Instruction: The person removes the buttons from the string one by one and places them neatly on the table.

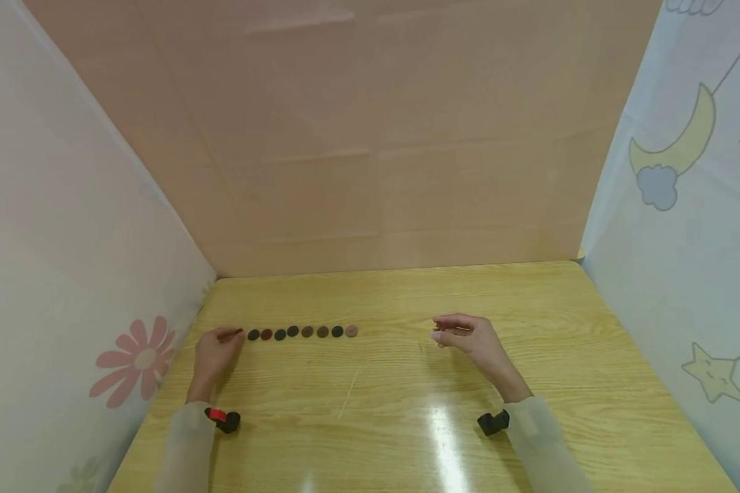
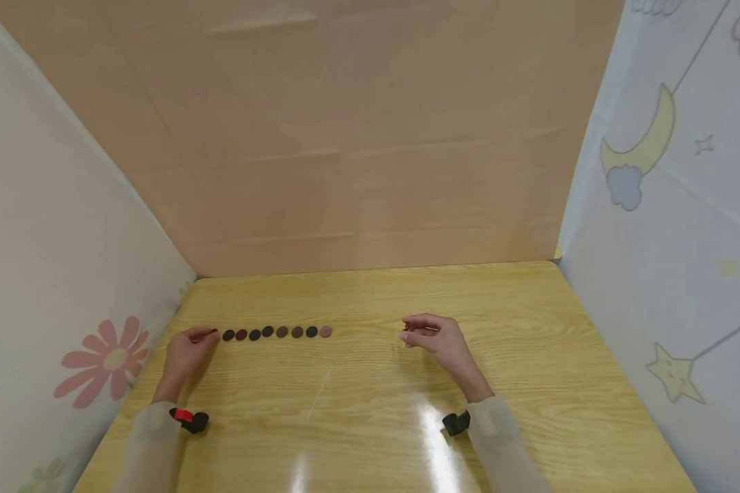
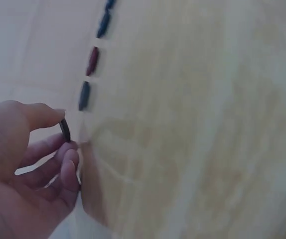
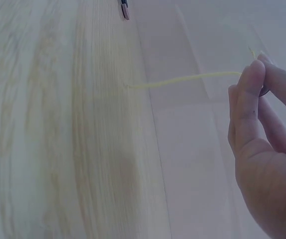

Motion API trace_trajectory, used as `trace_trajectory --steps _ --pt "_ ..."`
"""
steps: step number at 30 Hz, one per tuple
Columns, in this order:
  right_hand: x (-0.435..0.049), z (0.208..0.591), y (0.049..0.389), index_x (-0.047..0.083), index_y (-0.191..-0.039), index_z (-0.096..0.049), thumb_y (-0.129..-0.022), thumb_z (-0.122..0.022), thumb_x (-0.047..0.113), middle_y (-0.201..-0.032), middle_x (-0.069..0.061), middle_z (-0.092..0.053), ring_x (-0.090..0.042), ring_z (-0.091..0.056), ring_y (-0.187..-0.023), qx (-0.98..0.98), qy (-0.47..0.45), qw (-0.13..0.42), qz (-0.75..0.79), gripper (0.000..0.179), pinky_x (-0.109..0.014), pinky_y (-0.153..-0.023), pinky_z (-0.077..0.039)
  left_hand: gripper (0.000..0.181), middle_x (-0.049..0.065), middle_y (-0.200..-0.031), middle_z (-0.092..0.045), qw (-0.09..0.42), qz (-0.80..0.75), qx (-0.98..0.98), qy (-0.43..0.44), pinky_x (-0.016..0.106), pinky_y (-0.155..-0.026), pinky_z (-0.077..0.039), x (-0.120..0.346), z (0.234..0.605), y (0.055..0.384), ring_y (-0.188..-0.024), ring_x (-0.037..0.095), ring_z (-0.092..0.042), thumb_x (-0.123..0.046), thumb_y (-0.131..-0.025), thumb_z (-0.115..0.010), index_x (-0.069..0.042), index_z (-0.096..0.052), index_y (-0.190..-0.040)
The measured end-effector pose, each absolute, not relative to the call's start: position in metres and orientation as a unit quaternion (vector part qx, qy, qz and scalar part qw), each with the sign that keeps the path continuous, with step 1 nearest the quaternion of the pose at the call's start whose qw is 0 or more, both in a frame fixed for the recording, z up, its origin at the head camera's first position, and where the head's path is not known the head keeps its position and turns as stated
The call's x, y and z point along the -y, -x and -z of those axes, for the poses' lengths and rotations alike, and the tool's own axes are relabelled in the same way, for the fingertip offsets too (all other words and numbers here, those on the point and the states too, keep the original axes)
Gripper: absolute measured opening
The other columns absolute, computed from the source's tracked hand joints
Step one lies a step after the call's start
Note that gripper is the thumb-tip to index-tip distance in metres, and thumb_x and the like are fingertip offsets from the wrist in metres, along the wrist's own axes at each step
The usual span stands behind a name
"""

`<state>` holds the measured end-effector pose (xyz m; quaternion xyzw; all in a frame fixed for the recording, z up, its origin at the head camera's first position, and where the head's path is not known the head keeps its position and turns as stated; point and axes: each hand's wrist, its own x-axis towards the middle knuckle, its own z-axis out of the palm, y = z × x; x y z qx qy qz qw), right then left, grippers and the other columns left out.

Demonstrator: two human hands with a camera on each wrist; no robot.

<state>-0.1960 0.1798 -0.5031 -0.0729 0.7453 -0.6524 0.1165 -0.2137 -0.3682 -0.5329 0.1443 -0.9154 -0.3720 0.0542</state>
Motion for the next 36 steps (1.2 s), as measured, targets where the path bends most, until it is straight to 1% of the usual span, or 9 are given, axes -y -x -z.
trace_trajectory --steps 2,5,8,12,17,21,24,29,36 --pt "-0.1803 0.5038 0.1965 0.018 -0.122 -0.068 -0.086 -0.075 0.038 -0.129 -0.019 -0.062 -0.043 -0.065 -0.106 -0.745 0.074 0.116 0.653 0.042 -0.052 -0.097 -0.051 0.036 0.018 -0.111 -0.071 0.062 0.358 0.923 -0.129 0.026 -0.072 -0.051 0.3694 0.5345 0.2142 -0.094 0.025 -0.066 -0.033 -0.096 -0.063 -0.004 -0.07 -0.116" --pt "-0.1811 0.5048 0.1968 0.017 -0.122 -0.067 -0.086 -0.075 0.037 -0.13 -0.021 -0.061 -0.044 -0.065 -0.106 -0.744 0.076 0.115 0.654 0.041 -0.052 -0.097 -0.051 0.033 0.017 -0.107 -0.072 0.073 0.343 0.929 -0.116 0.025 -0.069 -0.051 0.3709 0.5365 0.2156 -0.09 0.024 -0.067 -0.031 -0.095 -0.065 -0.004 -0.07 -0.113" --pt "-0.1816 0.5048 0.1962 0.016 -0.122 -0.067 -0.087 -0.075 0.036 -0.131 -0.022 -0.061 -0.045 -0.065 -0.106 -0.743 0.079 0.115 0.655 0.041 -0.052 -0.097 -0.051 0.032 0.018 -0.106 -0.072 0.076 0.338 0.932 -0.104 0.025 -0.068 -0.052 0.3717 0.5379 0.2171 -0.089 0.025 -0.067 -0.029 -0.095 -0.065 -0.003 -0.07 -0.113" --pt "-0.1816 0.5042 0.1957 0.016 -0.122 -0.067 -0.087 -0.075 0.036 -0.131 -0.024 -0.06 -0.046 -0.064 -0.108 -0.739 0.081 0.114 0.659 0.041 -0.053 -0.098 -0.05 0.033 0.019 -0.107 -0.072 0.077 0.335 0.934 -0.102 0.027 -0.07 -0.053 0.3724 0.5389 0.2186 -0.091 0.028 -0.068 -0.028 -0.095 -0.066 -0.002 -0.07 -0.113" --pt "-0.1815 0.5038 0.1958 0.016 -0.122 -0.068 -0.087 -0.075 0.035 -0.132 -0.023 -0.059 -0.045 -0.064 -0.11 -0.741 0.083 0.112 0.657 0.04 -0.05 -0.097 -0.052 0.031 0.018 -0.106 -0.073 0.078 0.326 0.936 -0.103 0.027 -0.07 -0.052 0.3738 0.5386 0.2189 -0.091 0.027 -0.068 -0.027 -0.095 -0.065 -0.002 -0.07 -0.114" --pt "-0.1819 0.5024 0.1956 0.017 -0.122 -0.068 -0.086 -0.075 0.035 -0.129 -0.02 -0.062 -0.044 -0.063 -0.111 -0.742 0.08 0.11 0.656 0.04 -0.05 -0.096 -0.053 0.032 0.018 -0.107 -0.073 0.07 0.326 0.938 -0.101 0.025 -0.068 -0.052 0.374 0.5385 0.2198 -0.089 0.026 -0.068 -0.029 -0.095 -0.065 -0.003 -0.07 -0.114" --pt "-0.1822 0.5017 0.196 0.017 -0.123 -0.067 -0.087 -0.075 0.036 -0.128 -0.017 -0.063 -0.044 -0.063 -0.111 -0.742 0.081 0.111 0.657 0.041 -0.054 -0.097 -0.051 0.034 0.019 -0.108 -0.073 0.065 0.322 0.94 -0.098 0.03 -0.07 -0.054 0.3737 0.5389 0.221 -0.091 0.027 -0.069 -0.029 -0.095 -0.064 -0.002 -0.07 -0.115" --pt "-0.1824 0.5032 0.1967 0.016 -0.124 -0.067 -0.087 -0.074 0.036 -0.131 -0.021 -0.06 -0.044 -0.063 -0.111 -0.738 0.083 0.115 0.659 0.043 -0.056 -0.097 -0.05 0.036 0.019 -0.11 -0.072 0.055 0.315 0.942 -0.1 0.04 -0.078 -0.055 0.3732 0.5399 0.2223 -0.096 0.03 -0.068 -0.029 -0.095 -0.063 -0.002 -0.068 -0.118" --pt "-0.1811 0.5035 0.1962 0.018 -0.123 -0.067 -0.086 -0.075 0.036 -0.132 -0.021 -0.06 -0.043 -0.063 -0.112 -0.741 0.073 0.122 0.656 0.042 -0.053 -0.098 -0.051 0.036 0.02 -0.108 -0.071 0.057 0.323 0.939 -0.107 0.037 -0.077 -0.054 0.3721 0.5401 0.2209 -0.094 0.029 -0.066 -0.028 -0.095 -0.063 0.0 -0.067 -0.118"
